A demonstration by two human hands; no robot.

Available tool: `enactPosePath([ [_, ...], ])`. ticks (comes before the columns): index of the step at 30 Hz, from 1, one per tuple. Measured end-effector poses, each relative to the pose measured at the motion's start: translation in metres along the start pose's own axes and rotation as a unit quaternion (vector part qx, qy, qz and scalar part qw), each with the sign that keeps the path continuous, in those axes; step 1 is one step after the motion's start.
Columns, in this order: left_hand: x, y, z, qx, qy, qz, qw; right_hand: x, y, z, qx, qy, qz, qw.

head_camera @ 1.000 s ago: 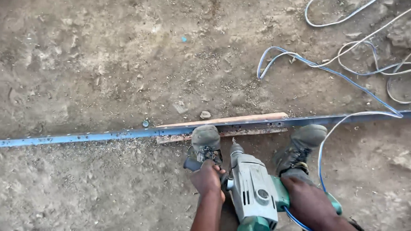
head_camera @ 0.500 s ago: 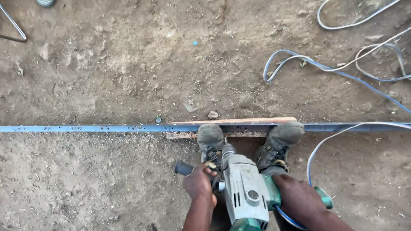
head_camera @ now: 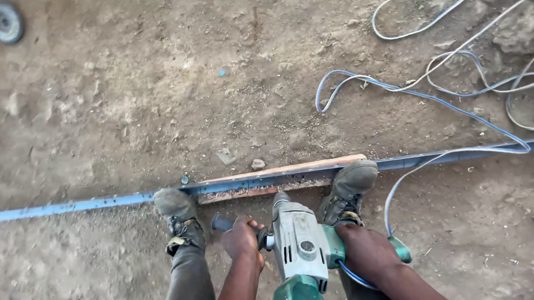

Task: Using a power drill to create a series of holes in a metal angle bar resting on a wooden support.

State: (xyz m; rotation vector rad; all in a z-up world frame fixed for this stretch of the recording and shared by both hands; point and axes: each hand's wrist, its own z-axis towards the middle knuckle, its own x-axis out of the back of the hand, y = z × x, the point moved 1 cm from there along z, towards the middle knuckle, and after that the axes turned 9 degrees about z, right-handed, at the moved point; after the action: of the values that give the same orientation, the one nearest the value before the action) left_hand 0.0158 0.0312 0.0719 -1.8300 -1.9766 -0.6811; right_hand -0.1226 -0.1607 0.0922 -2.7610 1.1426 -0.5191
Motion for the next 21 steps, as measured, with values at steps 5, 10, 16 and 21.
enactPosePath([
  [5, 0.028, 0.023, 0.038, -0.02, 0.004, 0.056, 0.998, -0.05, -0.037, 0.014, -0.015, 0.013, 0.027, 0.999],
  [10, 0.043, 0.036, 0.085, -0.045, -0.025, 0.06, 0.997, -0.066, -0.075, 0.028, -0.037, 0.015, 0.029, 0.999],
  [16, 0.044, 0.041, 0.101, -0.033, -0.019, 0.05, 0.998, -0.061, -0.096, 0.037, -0.076, -0.03, 0.035, 0.996],
  [21, 0.037, 0.037, 0.103, -0.038, -0.023, 0.043, 0.998, -0.072, -0.082, 0.041, -0.052, -0.011, 0.047, 0.997],
])
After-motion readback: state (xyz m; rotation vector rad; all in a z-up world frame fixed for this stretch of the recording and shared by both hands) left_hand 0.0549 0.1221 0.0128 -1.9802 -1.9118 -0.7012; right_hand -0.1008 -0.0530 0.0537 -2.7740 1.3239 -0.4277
